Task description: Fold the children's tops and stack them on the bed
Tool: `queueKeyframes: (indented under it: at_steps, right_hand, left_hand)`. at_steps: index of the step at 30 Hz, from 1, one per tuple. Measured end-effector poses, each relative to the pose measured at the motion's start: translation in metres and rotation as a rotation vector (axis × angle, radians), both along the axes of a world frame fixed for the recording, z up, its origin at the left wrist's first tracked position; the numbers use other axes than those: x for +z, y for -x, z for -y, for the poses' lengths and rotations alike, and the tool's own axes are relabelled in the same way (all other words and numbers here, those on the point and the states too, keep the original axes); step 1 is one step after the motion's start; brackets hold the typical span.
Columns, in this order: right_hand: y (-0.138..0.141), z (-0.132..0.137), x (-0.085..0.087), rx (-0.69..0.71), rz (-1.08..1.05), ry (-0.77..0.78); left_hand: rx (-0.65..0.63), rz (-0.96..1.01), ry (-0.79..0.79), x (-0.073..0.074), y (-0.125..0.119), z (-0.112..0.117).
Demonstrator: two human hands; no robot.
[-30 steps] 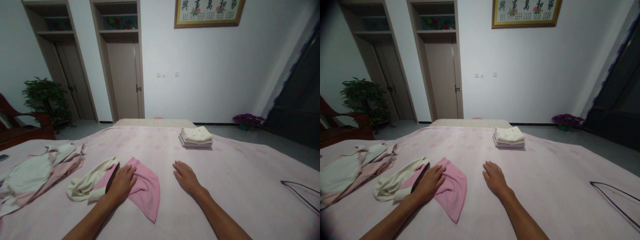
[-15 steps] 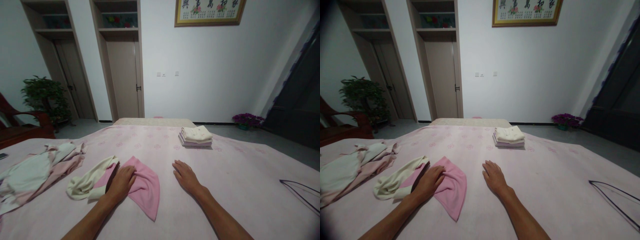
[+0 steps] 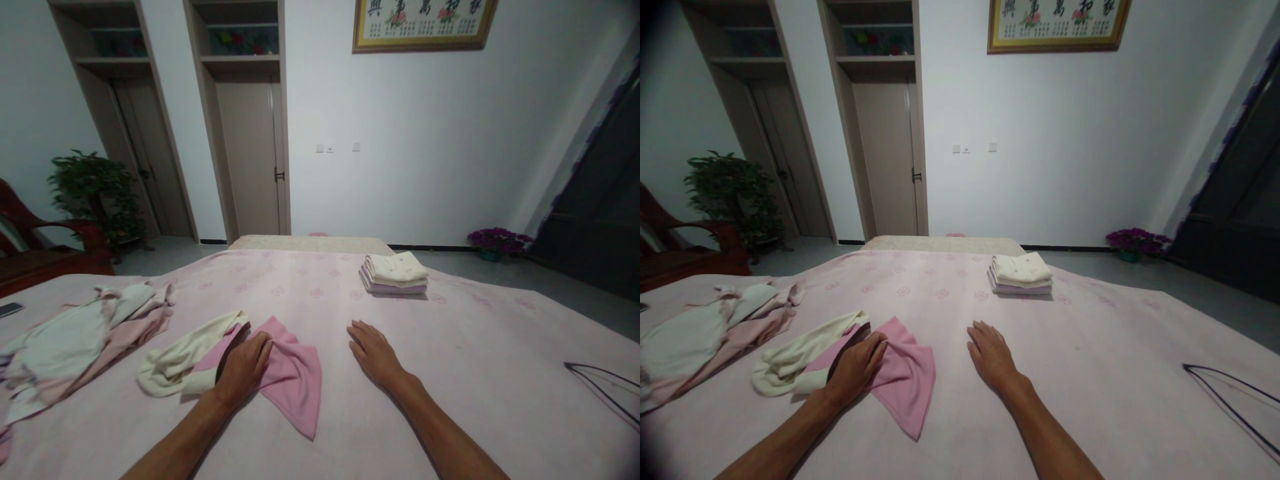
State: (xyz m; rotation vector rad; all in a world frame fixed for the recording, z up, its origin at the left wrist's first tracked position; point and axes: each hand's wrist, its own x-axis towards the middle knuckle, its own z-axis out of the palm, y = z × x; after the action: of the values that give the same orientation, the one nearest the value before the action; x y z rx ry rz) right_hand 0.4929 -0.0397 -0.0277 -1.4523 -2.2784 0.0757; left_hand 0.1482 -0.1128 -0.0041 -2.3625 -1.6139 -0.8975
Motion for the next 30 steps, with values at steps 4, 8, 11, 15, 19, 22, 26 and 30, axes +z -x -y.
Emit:
queueKeyframes:
  at_steps: [4, 8, 11, 15, 19, 22, 26, 30]
  right_hand:
    - [0.0009, 0.0015, 0.0016, 0.003, 0.011, -0.011]
    - [0.0010, 0.0023, 0.0031, -0.001, 0.021, -0.009]
    - [0.0006, 0.0016, 0.0026, 0.002, 0.011, -0.015]
    - [0.0005, 0.0005, 0.0009, 0.002, 0.005, -0.011]
    - [0.0006, 0.0009, 0.0000, -0.001, 0.012, -0.016]
    - [0.0008, 0.0015, 0.0007, 0.001, 0.026, -0.019]
    - [0.0009, 0.0019, 0.0024, -0.007, 0.037, -0.010]
    - [0.0010, 0.0017, 0.0017, -0.006, 0.051, -0.009]
  left_hand:
    - [-0.016, -0.038, -0.009, -0.0026, 0.0012, -0.0004]
    - [-0.035, -0.021, -0.026, -0.0060, 0.0023, -0.0007]
    - [-0.069, 0.022, -0.041, -0.0063, 0.0023, 0.0000]
    - [-0.093, 0.052, -0.083, -0.0033, 0.0007, 0.0012]
    - [-0.092, 0.076, -0.073, -0.0013, -0.0004, 0.0022]
    - [-0.093, 0.080, -0.075, -0.0014, -0.0006, 0.0026]
    - [-0.103, 0.085, -0.071, -0.0031, 0.0000, 0.0013]
    - [-0.113, 0.082, -0.076, -0.0053, 0.0014, -0.0002]
